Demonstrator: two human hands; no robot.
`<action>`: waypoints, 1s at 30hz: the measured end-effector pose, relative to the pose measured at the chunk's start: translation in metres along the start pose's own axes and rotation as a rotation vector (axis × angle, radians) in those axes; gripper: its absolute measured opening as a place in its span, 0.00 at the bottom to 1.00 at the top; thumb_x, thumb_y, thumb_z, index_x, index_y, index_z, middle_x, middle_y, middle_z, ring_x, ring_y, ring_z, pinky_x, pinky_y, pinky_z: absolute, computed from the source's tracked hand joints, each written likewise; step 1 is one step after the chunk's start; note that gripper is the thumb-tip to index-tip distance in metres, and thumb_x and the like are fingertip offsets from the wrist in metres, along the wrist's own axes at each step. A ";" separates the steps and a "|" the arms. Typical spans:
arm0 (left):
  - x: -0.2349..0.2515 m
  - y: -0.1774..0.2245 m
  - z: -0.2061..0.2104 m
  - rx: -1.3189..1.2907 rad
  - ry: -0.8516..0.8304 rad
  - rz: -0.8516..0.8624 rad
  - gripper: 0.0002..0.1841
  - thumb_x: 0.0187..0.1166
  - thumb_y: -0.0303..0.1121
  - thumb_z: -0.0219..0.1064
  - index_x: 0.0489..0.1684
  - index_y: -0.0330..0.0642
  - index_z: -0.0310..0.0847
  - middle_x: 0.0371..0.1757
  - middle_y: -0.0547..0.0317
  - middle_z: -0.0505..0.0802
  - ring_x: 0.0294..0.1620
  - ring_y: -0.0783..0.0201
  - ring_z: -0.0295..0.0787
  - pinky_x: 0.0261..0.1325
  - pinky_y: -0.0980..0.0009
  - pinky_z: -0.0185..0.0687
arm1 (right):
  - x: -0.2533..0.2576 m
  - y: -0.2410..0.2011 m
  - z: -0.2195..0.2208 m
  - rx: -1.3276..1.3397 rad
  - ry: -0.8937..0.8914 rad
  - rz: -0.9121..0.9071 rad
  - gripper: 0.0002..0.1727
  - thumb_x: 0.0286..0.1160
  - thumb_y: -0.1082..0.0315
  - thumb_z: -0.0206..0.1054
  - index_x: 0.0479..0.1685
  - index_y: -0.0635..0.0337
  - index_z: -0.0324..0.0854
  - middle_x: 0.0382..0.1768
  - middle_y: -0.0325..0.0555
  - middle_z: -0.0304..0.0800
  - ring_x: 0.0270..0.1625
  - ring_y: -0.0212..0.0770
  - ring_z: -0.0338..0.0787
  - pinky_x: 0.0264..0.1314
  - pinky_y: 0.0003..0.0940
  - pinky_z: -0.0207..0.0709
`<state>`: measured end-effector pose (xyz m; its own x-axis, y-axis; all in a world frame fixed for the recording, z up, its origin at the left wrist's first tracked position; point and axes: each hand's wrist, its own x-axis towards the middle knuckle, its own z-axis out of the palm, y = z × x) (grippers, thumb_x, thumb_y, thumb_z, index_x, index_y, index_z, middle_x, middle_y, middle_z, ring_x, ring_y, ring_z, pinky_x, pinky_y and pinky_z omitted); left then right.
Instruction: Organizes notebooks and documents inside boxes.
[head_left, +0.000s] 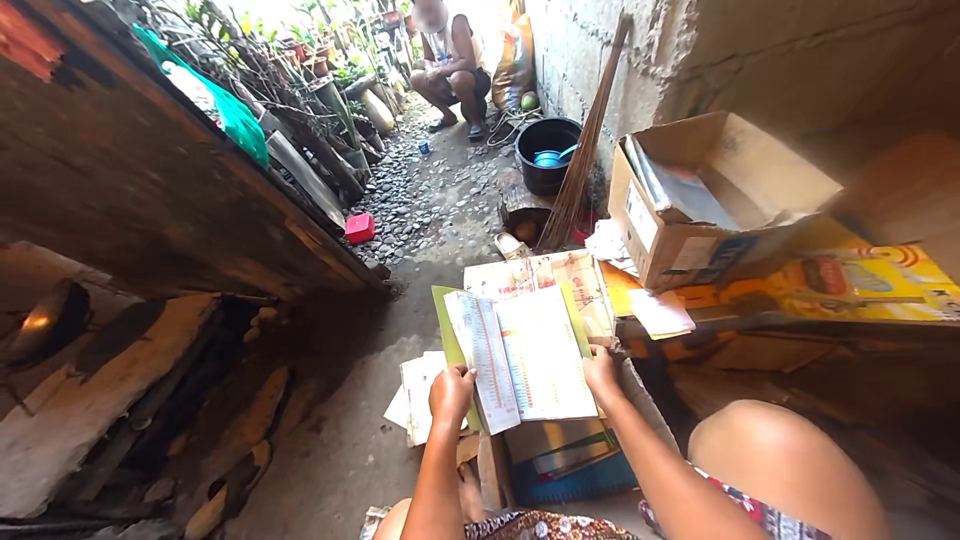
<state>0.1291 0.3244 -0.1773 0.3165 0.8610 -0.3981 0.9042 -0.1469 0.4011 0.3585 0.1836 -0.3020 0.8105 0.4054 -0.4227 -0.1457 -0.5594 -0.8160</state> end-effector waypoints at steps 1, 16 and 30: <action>0.000 0.001 0.001 -0.012 0.000 0.004 0.16 0.86 0.47 0.63 0.49 0.47 0.92 0.47 0.51 0.95 0.52 0.51 0.92 0.59 0.43 0.82 | -0.001 -0.001 0.000 -0.002 0.003 -0.002 0.22 0.82 0.77 0.58 0.74 0.66 0.75 0.67 0.64 0.85 0.72 0.57 0.85 0.76 0.55 0.76; 0.006 0.015 0.009 -0.082 -0.011 0.037 0.16 0.88 0.45 0.60 0.52 0.44 0.90 0.47 0.48 0.94 0.50 0.49 0.91 0.57 0.43 0.82 | 0.001 0.004 0.000 0.056 -0.026 -0.024 0.21 0.83 0.76 0.58 0.75 0.68 0.74 0.65 0.66 0.85 0.70 0.58 0.86 0.74 0.55 0.77; 0.005 0.010 -0.002 -0.043 0.011 -0.015 0.17 0.89 0.44 0.57 0.50 0.44 0.89 0.46 0.47 0.93 0.51 0.48 0.91 0.56 0.41 0.81 | 0.002 0.008 0.006 0.031 0.033 -0.034 0.29 0.78 0.77 0.63 0.81 0.68 0.66 0.72 0.66 0.80 0.75 0.58 0.82 0.78 0.52 0.74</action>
<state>0.1397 0.3282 -0.1736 0.2996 0.8685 -0.3949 0.8956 -0.1134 0.4301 0.3556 0.1839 -0.3115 0.8333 0.3996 -0.3820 -0.1349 -0.5232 -0.8415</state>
